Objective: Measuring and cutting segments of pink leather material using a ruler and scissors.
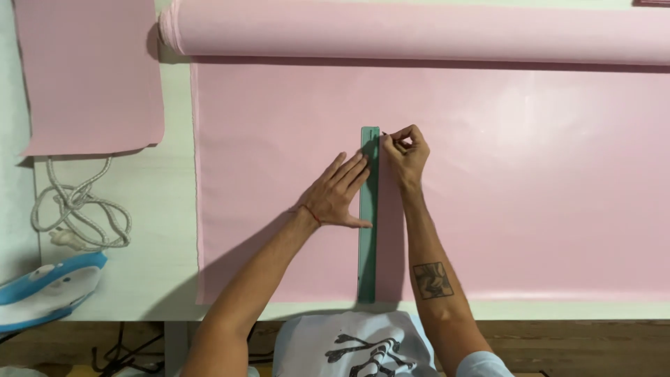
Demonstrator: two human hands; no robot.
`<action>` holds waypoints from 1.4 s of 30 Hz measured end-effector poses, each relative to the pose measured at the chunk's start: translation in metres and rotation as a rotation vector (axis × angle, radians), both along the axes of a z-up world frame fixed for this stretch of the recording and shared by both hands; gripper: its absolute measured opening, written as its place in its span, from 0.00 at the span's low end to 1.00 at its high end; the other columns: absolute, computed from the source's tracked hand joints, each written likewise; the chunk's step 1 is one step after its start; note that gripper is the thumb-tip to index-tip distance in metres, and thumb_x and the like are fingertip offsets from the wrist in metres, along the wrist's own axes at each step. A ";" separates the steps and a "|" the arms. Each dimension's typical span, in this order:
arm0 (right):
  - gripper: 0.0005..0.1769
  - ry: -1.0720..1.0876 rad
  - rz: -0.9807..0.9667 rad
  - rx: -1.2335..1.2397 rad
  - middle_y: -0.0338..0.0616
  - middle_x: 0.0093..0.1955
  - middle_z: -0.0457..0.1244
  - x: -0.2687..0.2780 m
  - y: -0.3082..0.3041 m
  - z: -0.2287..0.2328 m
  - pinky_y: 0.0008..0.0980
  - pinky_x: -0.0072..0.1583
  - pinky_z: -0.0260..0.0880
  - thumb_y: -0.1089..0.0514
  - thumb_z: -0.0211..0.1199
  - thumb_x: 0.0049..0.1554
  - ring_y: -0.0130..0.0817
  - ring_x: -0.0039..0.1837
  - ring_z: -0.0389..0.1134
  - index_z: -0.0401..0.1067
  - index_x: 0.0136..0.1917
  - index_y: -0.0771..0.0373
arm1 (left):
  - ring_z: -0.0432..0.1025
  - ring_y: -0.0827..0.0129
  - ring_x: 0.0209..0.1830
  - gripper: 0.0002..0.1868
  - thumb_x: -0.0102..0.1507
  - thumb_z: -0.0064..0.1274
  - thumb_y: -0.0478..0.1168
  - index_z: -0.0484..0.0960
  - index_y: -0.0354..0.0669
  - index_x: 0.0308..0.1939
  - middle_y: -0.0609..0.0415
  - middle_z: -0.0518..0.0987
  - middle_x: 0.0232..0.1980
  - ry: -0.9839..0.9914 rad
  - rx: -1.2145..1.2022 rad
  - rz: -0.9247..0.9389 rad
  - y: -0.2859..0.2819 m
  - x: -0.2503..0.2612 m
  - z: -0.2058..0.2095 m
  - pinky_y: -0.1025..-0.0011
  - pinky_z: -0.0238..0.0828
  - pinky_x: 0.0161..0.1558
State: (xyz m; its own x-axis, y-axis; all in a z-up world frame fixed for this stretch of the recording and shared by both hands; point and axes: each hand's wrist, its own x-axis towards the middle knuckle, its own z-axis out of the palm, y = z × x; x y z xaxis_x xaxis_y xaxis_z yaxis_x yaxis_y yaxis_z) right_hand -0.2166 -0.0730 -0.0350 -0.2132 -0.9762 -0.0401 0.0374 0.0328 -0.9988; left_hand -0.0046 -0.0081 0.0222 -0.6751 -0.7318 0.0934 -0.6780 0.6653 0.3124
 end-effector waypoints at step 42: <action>0.17 0.433 -0.108 -0.072 0.40 0.38 0.64 0.024 0.005 0.024 0.23 0.41 0.64 0.66 0.70 0.62 0.19 0.40 0.60 0.61 0.39 0.64 | 0.56 0.52 0.79 0.65 0.49 0.46 0.88 0.77 0.28 0.63 0.37 0.69 0.74 0.054 -0.018 -0.027 -0.006 0.002 -0.002 0.49 0.41 0.81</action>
